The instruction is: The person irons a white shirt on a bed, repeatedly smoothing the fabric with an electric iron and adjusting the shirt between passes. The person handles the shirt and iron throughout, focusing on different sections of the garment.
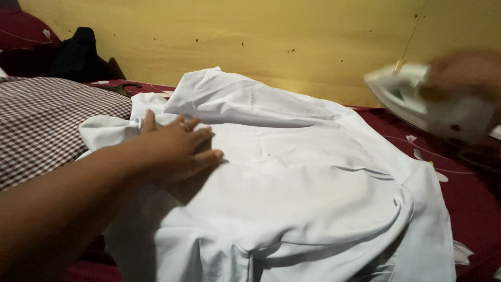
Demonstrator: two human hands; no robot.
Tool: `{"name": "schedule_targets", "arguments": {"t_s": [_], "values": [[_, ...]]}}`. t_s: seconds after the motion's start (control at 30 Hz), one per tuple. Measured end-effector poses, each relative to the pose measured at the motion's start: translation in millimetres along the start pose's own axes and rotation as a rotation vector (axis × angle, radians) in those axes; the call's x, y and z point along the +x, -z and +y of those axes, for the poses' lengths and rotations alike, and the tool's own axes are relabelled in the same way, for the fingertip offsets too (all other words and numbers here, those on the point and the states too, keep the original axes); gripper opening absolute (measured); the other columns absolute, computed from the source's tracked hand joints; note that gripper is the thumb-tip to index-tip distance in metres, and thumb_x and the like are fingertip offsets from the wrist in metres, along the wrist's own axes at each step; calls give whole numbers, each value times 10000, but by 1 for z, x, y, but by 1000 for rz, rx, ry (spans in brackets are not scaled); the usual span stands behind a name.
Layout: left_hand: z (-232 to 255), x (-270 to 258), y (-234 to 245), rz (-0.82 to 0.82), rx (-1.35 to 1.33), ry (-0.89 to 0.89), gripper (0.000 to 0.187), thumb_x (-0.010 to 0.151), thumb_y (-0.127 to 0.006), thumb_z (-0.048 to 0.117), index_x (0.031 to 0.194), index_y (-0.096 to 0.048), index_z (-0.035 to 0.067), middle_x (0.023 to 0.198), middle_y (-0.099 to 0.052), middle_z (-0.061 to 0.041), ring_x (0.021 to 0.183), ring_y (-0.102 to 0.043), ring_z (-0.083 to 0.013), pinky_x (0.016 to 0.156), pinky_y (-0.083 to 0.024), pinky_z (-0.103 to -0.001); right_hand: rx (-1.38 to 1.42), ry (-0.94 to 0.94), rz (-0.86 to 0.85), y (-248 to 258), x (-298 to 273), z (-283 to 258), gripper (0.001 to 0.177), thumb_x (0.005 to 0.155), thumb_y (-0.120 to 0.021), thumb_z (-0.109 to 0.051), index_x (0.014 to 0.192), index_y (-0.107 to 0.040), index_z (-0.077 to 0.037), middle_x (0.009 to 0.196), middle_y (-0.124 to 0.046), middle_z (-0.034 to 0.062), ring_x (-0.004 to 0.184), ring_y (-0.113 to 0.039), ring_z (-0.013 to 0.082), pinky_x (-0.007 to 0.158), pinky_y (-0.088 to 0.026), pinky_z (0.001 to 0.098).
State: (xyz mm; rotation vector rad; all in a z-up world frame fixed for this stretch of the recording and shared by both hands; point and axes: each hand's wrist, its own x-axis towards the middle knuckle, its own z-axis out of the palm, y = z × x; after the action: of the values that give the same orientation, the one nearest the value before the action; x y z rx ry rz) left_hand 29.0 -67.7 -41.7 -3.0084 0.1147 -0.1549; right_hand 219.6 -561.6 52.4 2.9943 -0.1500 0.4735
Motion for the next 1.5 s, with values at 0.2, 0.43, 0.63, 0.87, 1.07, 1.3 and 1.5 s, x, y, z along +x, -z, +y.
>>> {"name": "schedule_targets", "arguments": {"t_s": [0.2,0.43,0.63,0.87,1.07,1.3,1.5], "values": [[13,-17,5,-69,0,-37,931,861,-275,822,1592,-245,246,1677,-169,-83,1567,-69,-323,1189,8,-706,501,257,12,105,-41,-43,469,938,-656,-367,1313,-706,-91,1125,-755,190,978,-674,304,861,-544,449],[6,-29,7,-64,84,71,1081,750,-293,950,1609,-204,300,1693,-114,-76,1571,60,-376,1170,94,-730,509,364,-256,86,-94,-149,470,932,-648,-485,1289,-705,-184,1122,-769,54,996,-693,189,876,-532,391],[-17,-43,7,-11,86,136,1147,676,-400,973,1582,-223,293,1674,-104,-71,1542,120,-385,1096,132,-758,433,518,-327,79,-108,-179,472,945,-611,-528,1226,-749,-175,954,-756,35,901,-661,166,854,-527,367],[-28,-45,-2,-17,50,172,1215,659,-465,996,1597,-247,255,1692,-99,-82,1553,159,-410,1062,156,-803,472,679,-338,75,-108,-218,463,952,-585,-525,1122,-777,-139,858,-693,26,832,-615,154,799,-526,347],[-44,-44,-8,-77,-31,177,1265,588,-488,986,1607,-142,320,1706,-11,28,1552,179,-374,1088,159,-799,439,508,-353,77,-106,-180,428,928,-626,-523,1154,-763,-186,899,-741,26,876,-653,158,850,-512,362],[-55,-43,-19,17,-100,84,1278,586,-560,965,1601,-202,277,1700,-57,-34,1546,141,-399,1088,151,-782,475,412,-420,75,-102,-155,470,945,-617,-503,1218,-742,-142,947,-693,109,855,-619,220,820,-519,433],[-46,-66,-3,194,-157,253,1063,673,-718,784,1564,-400,298,1648,-257,-119,1482,-195,-399,1123,-167,-691,485,529,-311,84,-130,-228,447,942,-637,-516,1214,-762,-184,920,-740,57,847,-637,185,793,-540,368]]}}
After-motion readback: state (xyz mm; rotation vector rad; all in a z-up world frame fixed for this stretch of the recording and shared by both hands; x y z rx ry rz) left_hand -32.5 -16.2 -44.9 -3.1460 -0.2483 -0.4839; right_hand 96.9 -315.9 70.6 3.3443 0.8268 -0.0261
